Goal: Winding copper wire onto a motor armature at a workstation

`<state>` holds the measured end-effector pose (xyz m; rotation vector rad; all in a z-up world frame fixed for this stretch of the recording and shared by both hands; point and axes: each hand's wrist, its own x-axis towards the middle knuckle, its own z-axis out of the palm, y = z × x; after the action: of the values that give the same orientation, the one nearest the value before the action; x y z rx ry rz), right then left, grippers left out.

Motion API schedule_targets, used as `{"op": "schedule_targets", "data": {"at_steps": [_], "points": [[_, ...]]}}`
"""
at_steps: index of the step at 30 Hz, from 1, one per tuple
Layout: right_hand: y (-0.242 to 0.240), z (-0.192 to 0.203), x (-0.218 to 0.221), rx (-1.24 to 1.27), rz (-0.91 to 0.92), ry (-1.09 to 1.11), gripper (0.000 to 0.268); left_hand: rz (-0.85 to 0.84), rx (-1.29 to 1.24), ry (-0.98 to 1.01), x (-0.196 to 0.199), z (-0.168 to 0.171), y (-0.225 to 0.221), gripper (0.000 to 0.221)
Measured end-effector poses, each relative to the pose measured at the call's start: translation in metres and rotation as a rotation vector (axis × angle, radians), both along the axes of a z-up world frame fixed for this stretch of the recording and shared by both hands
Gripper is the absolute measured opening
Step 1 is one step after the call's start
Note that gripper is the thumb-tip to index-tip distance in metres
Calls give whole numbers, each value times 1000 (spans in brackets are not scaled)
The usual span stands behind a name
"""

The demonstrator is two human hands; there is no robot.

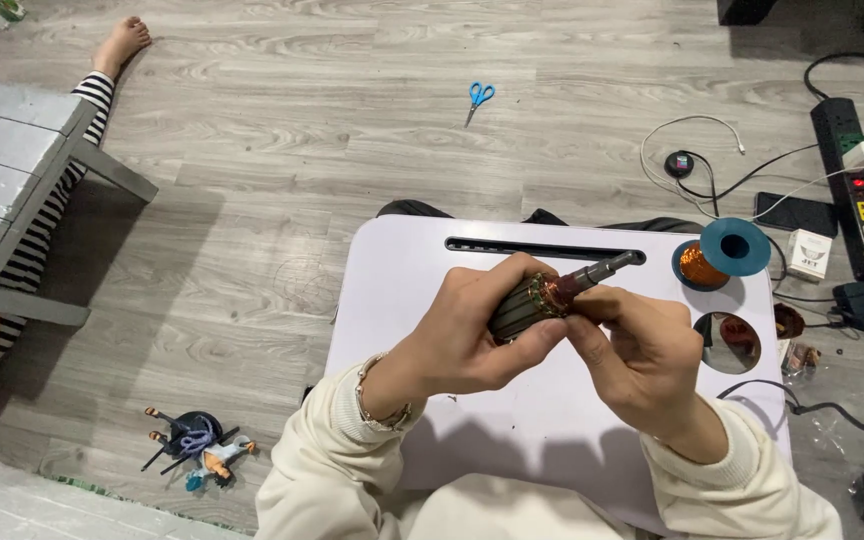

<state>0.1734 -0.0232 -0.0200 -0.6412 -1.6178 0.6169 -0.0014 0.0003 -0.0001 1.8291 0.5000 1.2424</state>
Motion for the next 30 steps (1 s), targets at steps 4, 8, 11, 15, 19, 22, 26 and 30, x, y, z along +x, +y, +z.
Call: {"op": "schedule_targets", "data": {"at_steps": [4,8,11,15,19,22,26,30], "points": [[-3,17,10,-4,9,-114,10,51,44,51,-7,4,-2,20],[-17,18,21,-117,-160,-147,42,123,66,259,-9,9,-5,26],[-19,12,23,-89,-184,-81,56,181,119,324,-6,7,-9,31],[-17,2,29,39,-242,-91,55,319,220,382,-1,4,-11,33],[-27,7,12,133,-366,-309,29,440,348,404,6,-6,-13,36],[-28,14,-3,121,-378,-340,27,449,379,427,8,-12,-15,45],[-28,16,-7,107,-388,-313,26,534,495,469,9,-14,-16,48],[-28,11,-7,127,-429,-306,25,581,587,510,10,-12,-17,48]]}}
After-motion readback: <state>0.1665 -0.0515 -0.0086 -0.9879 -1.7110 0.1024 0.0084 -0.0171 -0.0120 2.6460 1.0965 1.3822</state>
